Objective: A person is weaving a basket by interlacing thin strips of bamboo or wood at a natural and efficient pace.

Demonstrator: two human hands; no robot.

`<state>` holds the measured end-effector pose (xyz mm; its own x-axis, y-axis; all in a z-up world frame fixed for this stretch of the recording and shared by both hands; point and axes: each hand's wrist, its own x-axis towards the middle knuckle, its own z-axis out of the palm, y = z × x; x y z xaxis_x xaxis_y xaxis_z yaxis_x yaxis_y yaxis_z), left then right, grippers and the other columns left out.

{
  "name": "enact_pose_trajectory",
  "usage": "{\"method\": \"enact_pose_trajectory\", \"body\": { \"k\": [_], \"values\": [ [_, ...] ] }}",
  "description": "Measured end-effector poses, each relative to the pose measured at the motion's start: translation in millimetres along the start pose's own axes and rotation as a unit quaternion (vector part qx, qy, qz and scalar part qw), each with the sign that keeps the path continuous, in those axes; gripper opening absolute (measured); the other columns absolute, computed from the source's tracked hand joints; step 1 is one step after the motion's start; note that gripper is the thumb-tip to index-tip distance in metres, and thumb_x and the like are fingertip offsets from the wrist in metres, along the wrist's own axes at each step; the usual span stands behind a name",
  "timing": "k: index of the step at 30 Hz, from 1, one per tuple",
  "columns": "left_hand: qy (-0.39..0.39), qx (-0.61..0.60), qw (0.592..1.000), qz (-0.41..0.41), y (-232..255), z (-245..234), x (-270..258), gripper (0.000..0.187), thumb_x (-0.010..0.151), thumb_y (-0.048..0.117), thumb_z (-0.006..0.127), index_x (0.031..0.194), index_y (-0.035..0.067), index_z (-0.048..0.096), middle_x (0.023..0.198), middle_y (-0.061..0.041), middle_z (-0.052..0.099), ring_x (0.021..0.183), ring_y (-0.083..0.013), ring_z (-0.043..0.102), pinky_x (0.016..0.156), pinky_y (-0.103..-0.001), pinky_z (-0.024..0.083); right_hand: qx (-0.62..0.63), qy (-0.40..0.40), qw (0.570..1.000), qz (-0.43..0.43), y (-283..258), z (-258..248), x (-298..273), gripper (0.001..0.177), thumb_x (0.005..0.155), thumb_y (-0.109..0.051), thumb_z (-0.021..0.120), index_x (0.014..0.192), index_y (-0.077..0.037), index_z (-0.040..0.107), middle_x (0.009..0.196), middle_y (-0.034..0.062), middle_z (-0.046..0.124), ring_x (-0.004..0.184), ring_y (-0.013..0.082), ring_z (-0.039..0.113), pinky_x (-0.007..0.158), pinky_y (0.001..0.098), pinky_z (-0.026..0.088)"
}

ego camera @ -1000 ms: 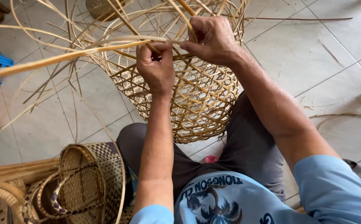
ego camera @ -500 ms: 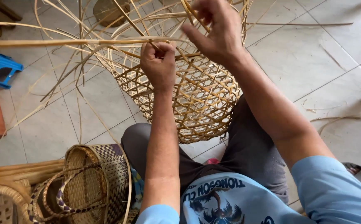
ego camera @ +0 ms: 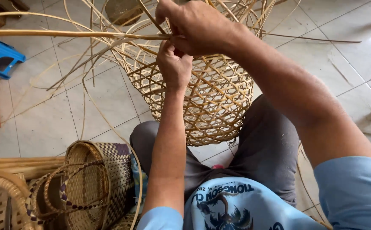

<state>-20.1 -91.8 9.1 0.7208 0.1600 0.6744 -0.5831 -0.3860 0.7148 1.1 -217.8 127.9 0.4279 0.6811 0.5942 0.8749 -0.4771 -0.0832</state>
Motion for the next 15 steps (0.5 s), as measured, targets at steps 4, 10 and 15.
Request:
{"method": "enact_pose_trajectory", "body": {
  "k": [4, 10, 15],
  "values": [
    [0.001, -0.049, 0.999, 0.017, -13, 4, 1, 0.025, 0.081, 0.003, 0.082, 0.083, 0.013, 0.059, 0.076, 0.003, 0.062, 0.059, -0.0078, 0.052, 0.052, -0.024, 0.049, 0.15, -0.01, 0.988, 0.027, 0, -26, -25, 0.019, 0.099, 0.009, 0.078, 0.112, 0.005, 0.065, 0.077, 0.0082, 0.062, 0.061, 0.0177, 0.06, 0.045, 0.0288, 0.046],
    [0.011, -0.021, 0.998, 0.062, -4, 11, -3, 0.026, 0.088, 0.007, 0.078, 0.083, 0.014, 0.054, 0.077, 0.004, 0.055, 0.059, -0.008, 0.048, 0.05, -0.024, 0.047, 0.387, -0.005, 0.917, 0.096, 4, -32, -38, 0.021, 0.113, -0.008, 0.061, 0.125, 0.009, 0.065, 0.078, 0.0018, 0.051, 0.057, 0.007, 0.038, 0.046, 0.0227, 0.029],
    [-0.032, 0.02, 0.998, 0.04, -4, 6, -2, 0.033, 0.091, 0.005, 0.075, 0.117, 0.002, 0.053, 0.085, -0.004, 0.064, 0.063, -0.0157, 0.063, 0.054, -0.028, 0.061, 0.324, -0.119, 0.937, 0.062, -26, -50, 5, 0.038, 0.105, -0.038, 0.066, 0.109, 0.0, 0.065, 0.072, 0.0001, 0.054, 0.055, 0.0113, 0.051, 0.043, 0.0257, 0.041]
  ]
}}
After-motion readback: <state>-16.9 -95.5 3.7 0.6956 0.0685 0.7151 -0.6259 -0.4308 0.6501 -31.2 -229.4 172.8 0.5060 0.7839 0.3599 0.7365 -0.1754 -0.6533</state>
